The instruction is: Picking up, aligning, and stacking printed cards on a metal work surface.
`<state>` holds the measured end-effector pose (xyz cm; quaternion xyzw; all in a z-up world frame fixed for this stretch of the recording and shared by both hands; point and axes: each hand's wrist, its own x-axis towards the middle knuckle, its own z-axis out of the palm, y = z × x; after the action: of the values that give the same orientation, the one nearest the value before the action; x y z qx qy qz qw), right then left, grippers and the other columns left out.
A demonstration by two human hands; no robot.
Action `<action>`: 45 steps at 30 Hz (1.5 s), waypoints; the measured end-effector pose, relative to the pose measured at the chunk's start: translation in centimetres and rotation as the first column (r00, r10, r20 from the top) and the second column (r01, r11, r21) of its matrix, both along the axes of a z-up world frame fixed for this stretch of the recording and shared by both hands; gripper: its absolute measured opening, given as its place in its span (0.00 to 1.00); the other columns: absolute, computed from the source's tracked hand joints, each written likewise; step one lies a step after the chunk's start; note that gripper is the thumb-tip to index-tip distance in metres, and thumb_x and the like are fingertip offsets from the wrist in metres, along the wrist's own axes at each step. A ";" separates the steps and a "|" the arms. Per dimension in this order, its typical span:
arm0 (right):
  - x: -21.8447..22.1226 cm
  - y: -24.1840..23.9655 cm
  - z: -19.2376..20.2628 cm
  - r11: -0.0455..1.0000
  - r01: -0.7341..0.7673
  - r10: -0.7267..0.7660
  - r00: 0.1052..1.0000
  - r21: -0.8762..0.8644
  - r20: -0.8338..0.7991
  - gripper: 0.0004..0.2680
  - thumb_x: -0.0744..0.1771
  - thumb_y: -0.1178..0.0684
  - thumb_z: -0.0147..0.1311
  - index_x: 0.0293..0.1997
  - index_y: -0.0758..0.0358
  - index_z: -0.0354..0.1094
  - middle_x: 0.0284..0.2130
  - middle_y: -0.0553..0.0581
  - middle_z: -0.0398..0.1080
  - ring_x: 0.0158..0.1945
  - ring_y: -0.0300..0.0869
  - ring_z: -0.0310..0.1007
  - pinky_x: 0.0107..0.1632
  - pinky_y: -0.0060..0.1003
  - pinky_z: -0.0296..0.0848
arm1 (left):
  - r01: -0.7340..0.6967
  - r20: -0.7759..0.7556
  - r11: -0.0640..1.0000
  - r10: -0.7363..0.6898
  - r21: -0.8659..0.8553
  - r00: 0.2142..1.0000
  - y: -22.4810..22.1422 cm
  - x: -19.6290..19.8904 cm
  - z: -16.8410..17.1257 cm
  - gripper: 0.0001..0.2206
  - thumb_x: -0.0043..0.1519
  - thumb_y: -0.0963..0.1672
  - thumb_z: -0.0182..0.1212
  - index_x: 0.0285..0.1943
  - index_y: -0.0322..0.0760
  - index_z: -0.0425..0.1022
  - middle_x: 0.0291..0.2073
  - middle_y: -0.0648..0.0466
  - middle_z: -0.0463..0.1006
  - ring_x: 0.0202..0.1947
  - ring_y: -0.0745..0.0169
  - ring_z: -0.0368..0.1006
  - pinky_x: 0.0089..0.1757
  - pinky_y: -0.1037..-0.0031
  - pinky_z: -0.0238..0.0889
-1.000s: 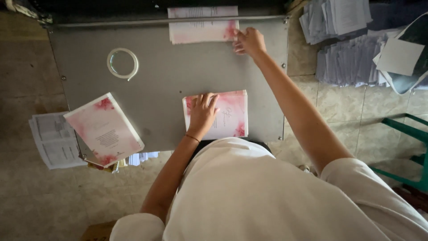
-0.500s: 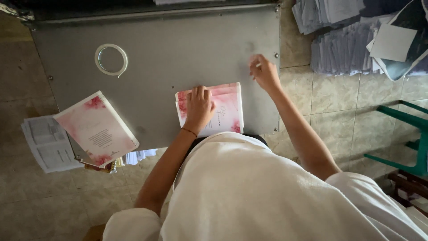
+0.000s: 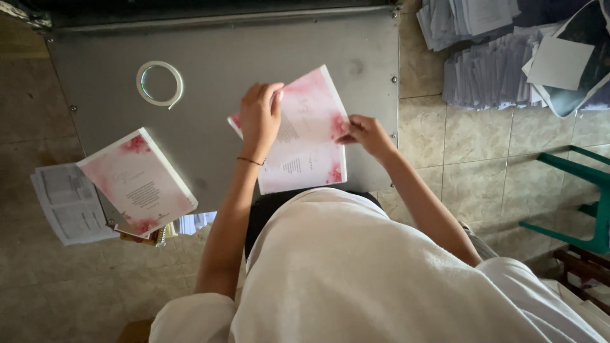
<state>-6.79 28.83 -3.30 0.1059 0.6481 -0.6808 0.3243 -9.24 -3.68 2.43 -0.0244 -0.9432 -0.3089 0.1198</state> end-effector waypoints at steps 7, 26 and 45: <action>-5.4 -1.8 -4.9 0.976 0.220 -0.220 0.969 0.011 0.109 0.07 0.72 0.57 0.60 0.44 0.73 0.72 0.34 0.66 0.74 0.40 0.63 0.85 0.46 0.54 0.89 | 0.050 -0.037 0.999 -0.051 -0.018 0.998 0.8 2.2 1.5 0.19 0.68 0.40 0.68 0.68 0.45 0.75 0.52 0.49 0.78 0.55 0.44 0.77 0.51 0.54 0.73; -17.4 -7.5 2.1 0.967 0.033 -0.054 0.996 0.253 0.073 0.21 0.71 0.43 0.52 0.70 0.61 0.58 0.56 0.60 0.75 0.41 0.42 0.87 0.47 0.34 0.89 | 0.219 0.103 0.955 -0.202 -0.199 0.974 4.1 8.8 -3.2 0.17 0.58 0.40 0.74 0.53 0.40 0.74 0.50 0.53 0.76 0.50 0.51 0.72 0.52 0.57 0.67; 0.5 -0.3 1.9 1.000 -0.003 0.002 0.998 0.006 0.059 0.10 0.72 0.60 0.59 0.59 0.74 0.70 0.41 0.64 0.76 0.46 0.54 0.84 0.54 0.53 0.84 | 0.049 0.036 0.998 -0.048 -0.028 0.998 0.1 -2.2 -4.1 0.05 0.72 0.47 0.63 0.53 0.51 0.81 0.39 0.61 0.84 0.42 0.55 0.83 0.42 0.61 0.74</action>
<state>-6.28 28.53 -1.37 0.1263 0.6405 -0.6749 0.3440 -11.44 -3.54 -1.64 -0.0434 -0.9487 -0.2984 0.0952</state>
